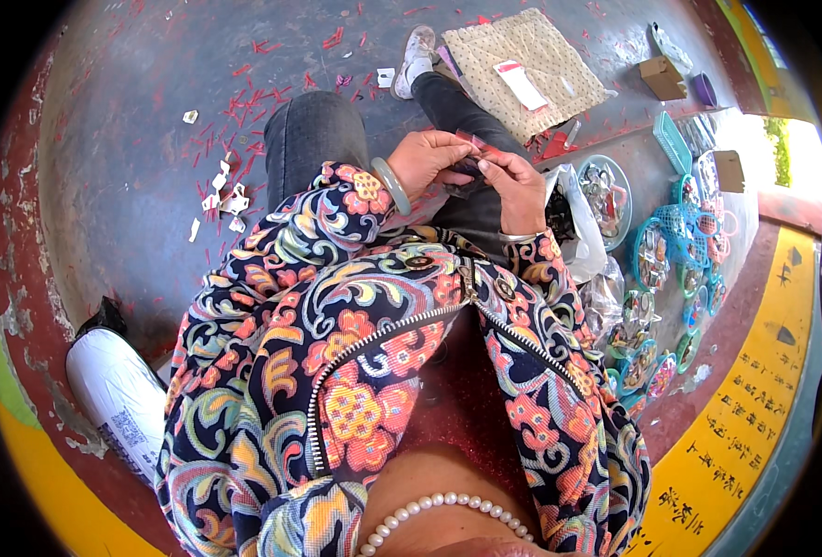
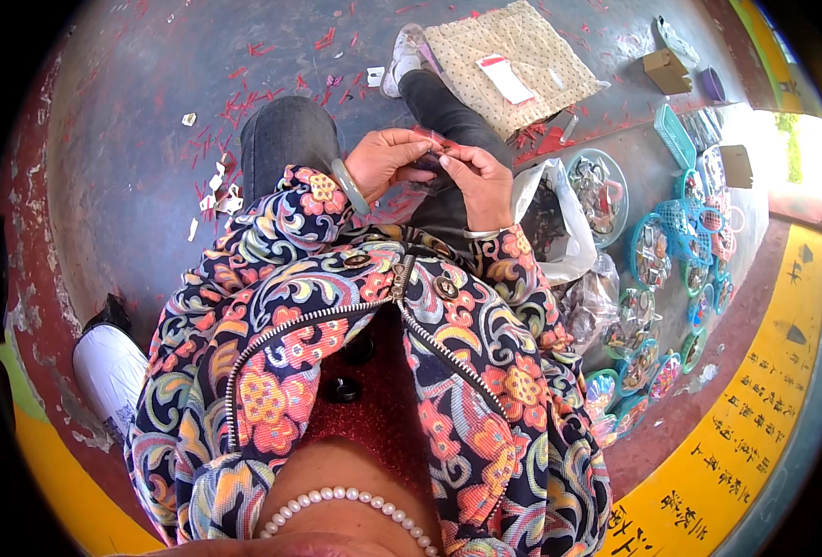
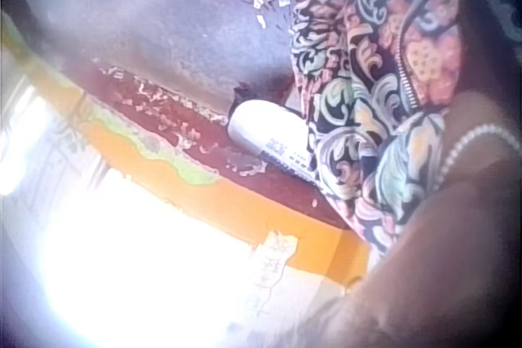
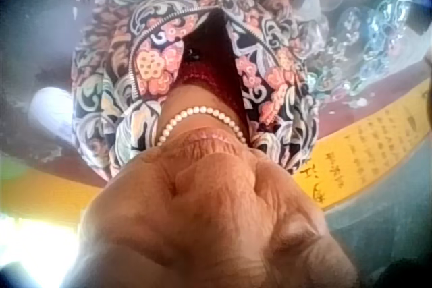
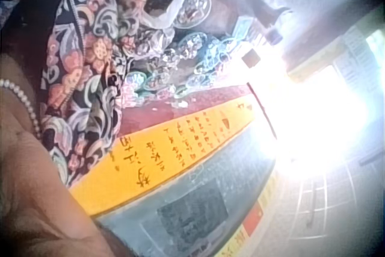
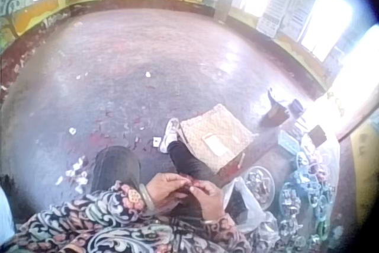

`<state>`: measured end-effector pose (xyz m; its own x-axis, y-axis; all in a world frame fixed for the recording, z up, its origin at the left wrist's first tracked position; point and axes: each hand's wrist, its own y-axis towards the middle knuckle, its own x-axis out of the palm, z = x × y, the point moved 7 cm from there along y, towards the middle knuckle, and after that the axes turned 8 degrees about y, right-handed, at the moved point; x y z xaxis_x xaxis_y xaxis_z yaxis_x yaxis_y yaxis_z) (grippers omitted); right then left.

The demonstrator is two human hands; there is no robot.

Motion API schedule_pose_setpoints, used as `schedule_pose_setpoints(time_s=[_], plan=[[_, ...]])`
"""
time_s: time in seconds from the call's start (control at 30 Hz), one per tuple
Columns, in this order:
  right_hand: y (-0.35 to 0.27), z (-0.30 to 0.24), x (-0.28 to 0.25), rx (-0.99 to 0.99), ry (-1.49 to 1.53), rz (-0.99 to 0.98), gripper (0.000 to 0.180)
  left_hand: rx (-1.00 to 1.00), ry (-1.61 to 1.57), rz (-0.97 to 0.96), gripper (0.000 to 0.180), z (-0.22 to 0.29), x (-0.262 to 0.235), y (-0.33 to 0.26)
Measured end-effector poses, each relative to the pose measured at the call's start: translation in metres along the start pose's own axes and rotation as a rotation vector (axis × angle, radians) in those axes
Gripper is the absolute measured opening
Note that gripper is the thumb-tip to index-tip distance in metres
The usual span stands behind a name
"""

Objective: The person sits on the floor and repeatedly picks up small dark objects from a white bag, places them into clear plastic bags, and seals them. The person handles the items one by one, manipulating the plastic bags to close them before setting them aside.

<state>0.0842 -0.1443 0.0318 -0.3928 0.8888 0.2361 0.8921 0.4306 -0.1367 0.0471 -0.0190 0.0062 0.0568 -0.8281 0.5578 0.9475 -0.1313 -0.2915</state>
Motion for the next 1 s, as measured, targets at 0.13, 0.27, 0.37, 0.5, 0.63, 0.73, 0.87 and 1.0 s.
schedule_pose_setpoints(time_s=[0.13,0.27,0.37,0.5,0.63,0.73,0.87,1.0], plan=[[-0.002,-0.001,-0.003,-0.017,0.023,0.051,0.012,-0.01,0.021,0.031,0.02,-0.001,-0.001,0.0],[0.0,0.003,-0.008,-0.012,0.046,0.08,0.01,0.006,0.051,0.097,0.02,-0.002,-0.005,0.0],[-0.001,0.006,-0.006,0.035,0.079,0.117,0.01,0.019,0.066,0.144,0.019,-0.001,-0.009,0.001],[-0.001,0.008,-0.005,0.049,0.105,0.108,0.011,0.003,0.044,0.161,0.016,-0.004,-0.014,0.003],[0.0,0.01,-0.005,0.056,0.137,0.108,0.011,-0.006,0.023,0.15,0.016,-0.007,-0.014,0.004],[-0.001,0.012,-0.004,0.054,0.179,0.11,0.012,-0.016,-0.025,0.151,0.016,-0.008,-0.015,0.005],[-0.001,0.009,0.0,0.075,0.122,0.087,0.012,-0.025,-0.037,0.163,0.017,-0.008,-0.014,0.003],[0.0,0.013,-0.003,0.07,0.144,0.088,0.013,-0.047,-0.008,0.138,0.018,-0.009,-0.013,0.004]])
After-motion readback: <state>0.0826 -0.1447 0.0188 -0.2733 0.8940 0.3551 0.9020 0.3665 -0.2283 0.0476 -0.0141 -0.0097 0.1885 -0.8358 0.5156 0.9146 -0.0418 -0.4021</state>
